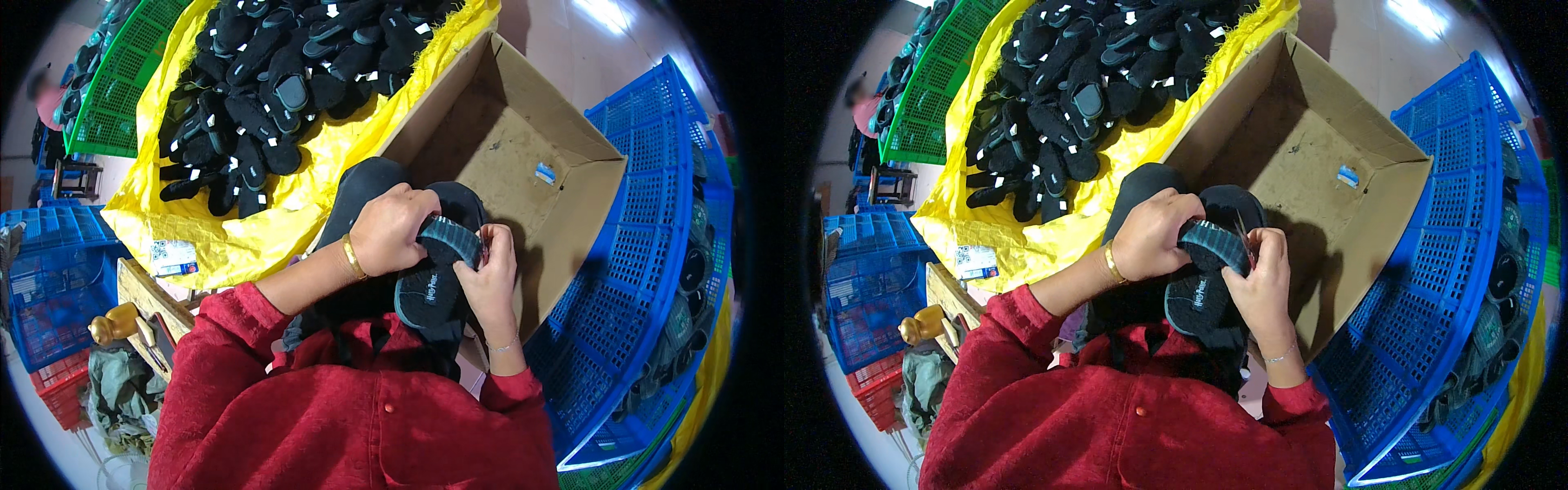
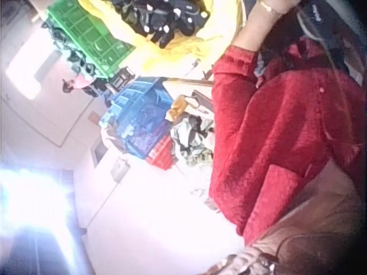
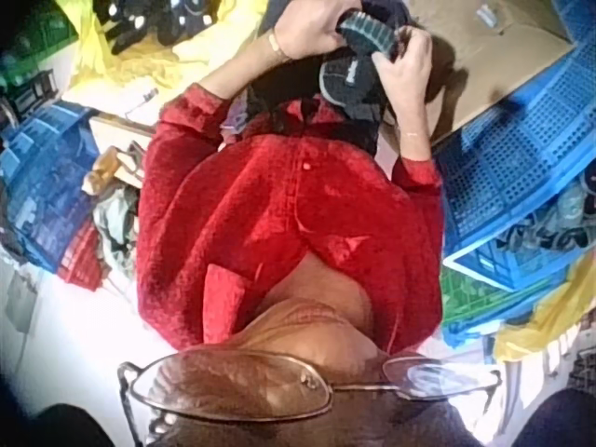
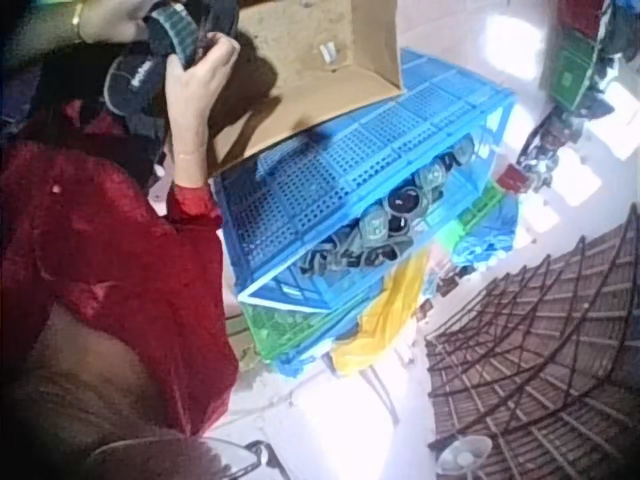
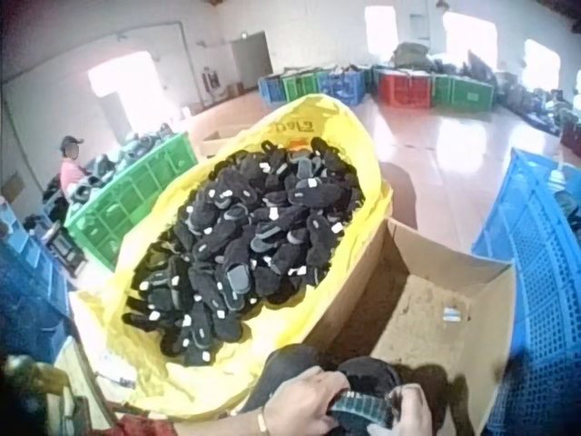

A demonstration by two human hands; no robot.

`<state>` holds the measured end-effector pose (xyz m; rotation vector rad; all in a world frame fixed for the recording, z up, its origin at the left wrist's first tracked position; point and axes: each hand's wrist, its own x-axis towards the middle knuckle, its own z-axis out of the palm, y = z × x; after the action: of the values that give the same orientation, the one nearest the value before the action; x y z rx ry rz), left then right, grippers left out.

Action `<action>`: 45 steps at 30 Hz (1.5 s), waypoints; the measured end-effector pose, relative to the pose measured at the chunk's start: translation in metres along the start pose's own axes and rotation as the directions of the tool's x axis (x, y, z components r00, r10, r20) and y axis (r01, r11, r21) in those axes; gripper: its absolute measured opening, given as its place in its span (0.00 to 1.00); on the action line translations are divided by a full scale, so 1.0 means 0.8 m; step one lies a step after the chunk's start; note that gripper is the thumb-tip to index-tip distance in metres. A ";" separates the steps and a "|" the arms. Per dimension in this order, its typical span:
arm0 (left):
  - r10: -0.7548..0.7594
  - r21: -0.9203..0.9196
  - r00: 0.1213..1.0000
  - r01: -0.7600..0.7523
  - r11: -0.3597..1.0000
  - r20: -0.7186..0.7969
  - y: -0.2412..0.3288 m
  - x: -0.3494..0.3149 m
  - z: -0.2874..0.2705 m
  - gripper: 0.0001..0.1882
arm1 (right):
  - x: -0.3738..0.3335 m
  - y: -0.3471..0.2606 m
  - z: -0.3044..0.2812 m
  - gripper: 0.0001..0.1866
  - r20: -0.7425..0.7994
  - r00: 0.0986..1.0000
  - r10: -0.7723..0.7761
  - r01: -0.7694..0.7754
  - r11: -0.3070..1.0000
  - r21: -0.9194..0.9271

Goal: The person sits cross-legged and sews the upper strap of a black slipper using a needle and thread. They repeatedly pull the thread through the fabric, adjust the slipper, and continue stitching the same area.

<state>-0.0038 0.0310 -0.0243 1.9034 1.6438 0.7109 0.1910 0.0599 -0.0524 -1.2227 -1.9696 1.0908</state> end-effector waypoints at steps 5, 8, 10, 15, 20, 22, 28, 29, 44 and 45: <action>-0.027 0.033 0.994 0.030 0.999 -0.105 0.001 -0.001 0.008 0.20 | -0.002 0.006 0.024 0.21 -0.189 0.981 -0.044 0.037 0.998 -0.044; -0.054 0.024 0.983 0.059 0.998 -0.173 0.002 -0.002 0.015 0.19 | -0.003 -0.004 0.036 0.19 -0.297 0.955 -0.011 -0.004 0.999 -0.048; -0.099 -0.013 0.965 0.099 0.995 -0.242 0.010 0.000 0.020 0.18 | 0.000 -0.009 0.042 0.16 -0.400 0.916 0.011 -0.019 1.000 -0.017; -0.111 -0.024 0.914 0.110 0.994 -0.391 0.013 0.013 0.031 0.15 | -0.006 -0.012 0.049 0.11 -0.372 0.928 -0.035 0.023 0.999 -0.035; 0.008 0.202 0.890 0.094 0.975 -0.456 -0.004 0.025 0.032 0.11 | -0.029 -0.033 0.062 0.09 -0.243 0.968 -0.057 0.071 0.996 0.051; 0.075 0.272 0.896 0.053 0.961 -0.439 0.001 0.020 0.029 0.13 | -0.041 -0.028 0.056 0.09 -0.223 0.974 0.025 -0.001 0.994 0.109; 0.370 0.311 0.882 -0.278 0.909 -0.292 0.000 0.008 0.020 0.12 | -0.067 -0.031 0.057 0.10 -0.179 0.984 -0.012 0.028 0.996 0.086; 0.377 0.362 0.888 -0.271 0.892 -0.265 0.001 0.006 0.021 0.10 | -0.071 -0.029 0.058 0.10 -0.152 0.986 -0.074 0.090 0.990 0.105; 0.541 0.451 0.819 -0.417 0.789 -0.189 0.020 -0.054 0.024 0.08 | -0.054 -0.007 -0.014 0.12 0.016 0.896 0.444 -0.429 0.855 0.291; 0.431 0.402 0.878 -0.324 0.856 -0.209 0.014 -0.057 0.020 0.08 | -0.056 0.016 -0.012 0.12 -0.039 0.882 0.469 -0.411 0.809 0.421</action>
<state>0.0091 -0.0161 -0.0306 2.5397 1.6697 0.9412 0.2230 0.0255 -0.0607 -1.5100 -1.2839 1.5010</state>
